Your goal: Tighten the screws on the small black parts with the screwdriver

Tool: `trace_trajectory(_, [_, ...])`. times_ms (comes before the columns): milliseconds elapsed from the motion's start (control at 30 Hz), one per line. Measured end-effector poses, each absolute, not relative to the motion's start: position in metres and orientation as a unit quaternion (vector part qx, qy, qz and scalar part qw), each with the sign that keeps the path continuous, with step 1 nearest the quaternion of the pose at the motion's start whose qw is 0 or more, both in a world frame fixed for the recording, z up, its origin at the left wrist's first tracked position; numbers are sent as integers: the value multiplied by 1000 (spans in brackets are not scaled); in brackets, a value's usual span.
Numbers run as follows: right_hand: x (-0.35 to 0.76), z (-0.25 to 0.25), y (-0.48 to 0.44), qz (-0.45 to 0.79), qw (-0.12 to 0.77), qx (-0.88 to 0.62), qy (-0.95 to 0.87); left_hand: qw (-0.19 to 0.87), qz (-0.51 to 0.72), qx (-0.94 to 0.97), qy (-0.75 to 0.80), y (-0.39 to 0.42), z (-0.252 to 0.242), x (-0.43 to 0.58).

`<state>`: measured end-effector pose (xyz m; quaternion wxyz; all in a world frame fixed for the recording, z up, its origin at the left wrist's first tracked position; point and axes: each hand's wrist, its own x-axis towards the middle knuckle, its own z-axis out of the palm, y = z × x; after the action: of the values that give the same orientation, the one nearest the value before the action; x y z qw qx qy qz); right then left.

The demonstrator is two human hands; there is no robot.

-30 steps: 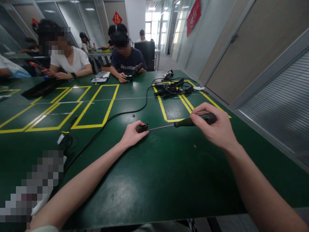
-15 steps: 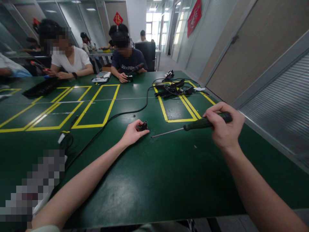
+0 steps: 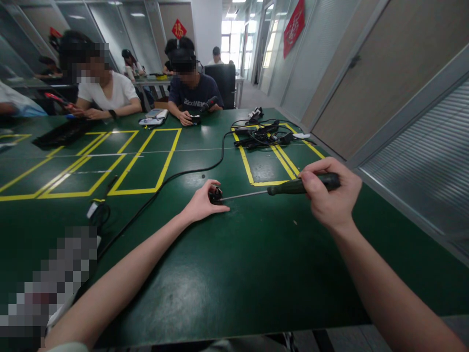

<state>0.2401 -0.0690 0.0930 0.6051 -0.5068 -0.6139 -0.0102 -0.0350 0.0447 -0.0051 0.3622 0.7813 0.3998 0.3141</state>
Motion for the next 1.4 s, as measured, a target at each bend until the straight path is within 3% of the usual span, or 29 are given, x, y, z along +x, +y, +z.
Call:
trace_trajectory(167, [236, 96, -69, -20, 588, -497, -638, 433, 243, 800, 337, 53, 4, -45])
trace_trajectory(900, [238, 98, -67, -111, 553, -437, -701, 178, 304, 866, 356, 41, -9, -37])
trace_trajectory(1400, [237, 104, -68, -91, 553, -461, -688, 138, 297, 880, 344, 42, -12, -39])
